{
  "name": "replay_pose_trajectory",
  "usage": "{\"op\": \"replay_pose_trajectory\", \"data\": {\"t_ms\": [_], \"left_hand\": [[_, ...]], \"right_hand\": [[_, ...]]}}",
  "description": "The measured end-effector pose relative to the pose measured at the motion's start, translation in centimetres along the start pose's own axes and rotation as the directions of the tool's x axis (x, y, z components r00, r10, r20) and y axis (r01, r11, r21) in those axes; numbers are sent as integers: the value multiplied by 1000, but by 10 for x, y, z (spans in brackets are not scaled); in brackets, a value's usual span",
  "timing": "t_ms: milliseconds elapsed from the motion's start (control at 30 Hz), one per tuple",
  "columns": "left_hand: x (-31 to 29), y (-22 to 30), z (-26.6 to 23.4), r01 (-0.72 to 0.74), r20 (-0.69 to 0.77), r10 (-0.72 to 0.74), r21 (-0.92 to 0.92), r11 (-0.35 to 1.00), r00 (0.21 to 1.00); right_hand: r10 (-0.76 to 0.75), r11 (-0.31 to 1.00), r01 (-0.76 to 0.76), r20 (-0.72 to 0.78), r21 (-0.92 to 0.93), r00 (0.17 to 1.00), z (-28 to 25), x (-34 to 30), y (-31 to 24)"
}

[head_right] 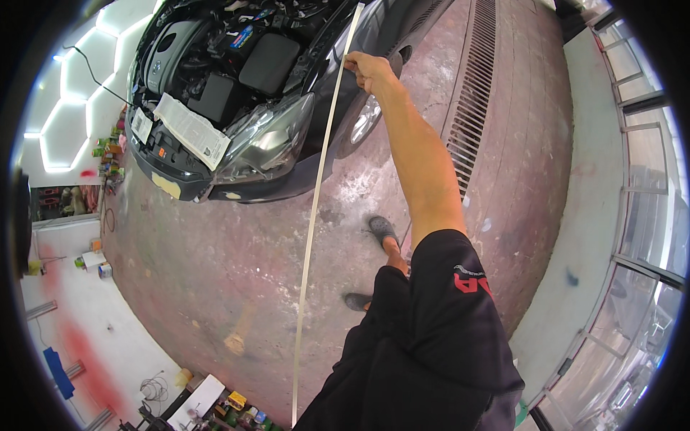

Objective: The person tears newspaper into strips and uses masking tape to attach them to the front bumper and engine bay area of a black car with the hood open. The person also applies a long strip of masking tape along the side of the bumper. The task appears to be preparing the car for painting or detailing by protecting specific areas.

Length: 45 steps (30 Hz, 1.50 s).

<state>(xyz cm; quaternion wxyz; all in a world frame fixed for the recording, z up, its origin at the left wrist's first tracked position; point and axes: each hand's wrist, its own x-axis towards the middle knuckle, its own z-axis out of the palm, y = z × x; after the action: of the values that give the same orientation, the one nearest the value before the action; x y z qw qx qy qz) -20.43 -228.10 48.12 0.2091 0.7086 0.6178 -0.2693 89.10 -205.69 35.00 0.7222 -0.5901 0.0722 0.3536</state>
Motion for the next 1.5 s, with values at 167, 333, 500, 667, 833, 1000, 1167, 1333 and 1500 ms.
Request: {"op": "replay_pose_trajectory", "data": {"t_ms": [167, 333, 500, 667, 833, 1000, 1167, 1333, 1500], "left_hand": [[-3, 3, 0, 0, -3, 0, 11, 1000, 1000], [-1, 5, -7, -2, 9, 2, 26, 1000, 1000], [0, 10, -7, -4, 12, 4, 36, 999, 1000], [-1, 12, -3, -10, 9, 10, 45, 999, 1000], [-3, 11, 2, -15, 6, 15, 47, 999, 1000], [-4, 8, 5, -20, 3, 20, 47, 999, 1000], [-8, 4, 9, -29, 2, 29, 51, 998, 1000], [-9, 1, 12, -40, 2, 40, 51, 998, 999], [-9, -5, 15, -48, -1, 49, 61, 997, 999]], "right_hand": [[-24, 1000, 24, -28, -3, 999, -1, 6, -5], [-64, 995, 60, -42, -78, 997, -3, 20, -20], [-64, 994, 62, -24, -90, 998, -1, 19, -27], [-45, 996, 44, -11, -83, 999, -1, 16, -25], [-53, 986, 56, 21, -157, 998, 2, 3, -22], [-46, 980, 46, 3, -192, 999, 4, -9, -16], [-73, 985, 71, -8, -160, 997, 0, -20, -8], [-50, 986, 52, 19, -155, 999, -1, -23, -3], [-38, 990, 41, 28, -137, 999, -3, -21, 5]]}}
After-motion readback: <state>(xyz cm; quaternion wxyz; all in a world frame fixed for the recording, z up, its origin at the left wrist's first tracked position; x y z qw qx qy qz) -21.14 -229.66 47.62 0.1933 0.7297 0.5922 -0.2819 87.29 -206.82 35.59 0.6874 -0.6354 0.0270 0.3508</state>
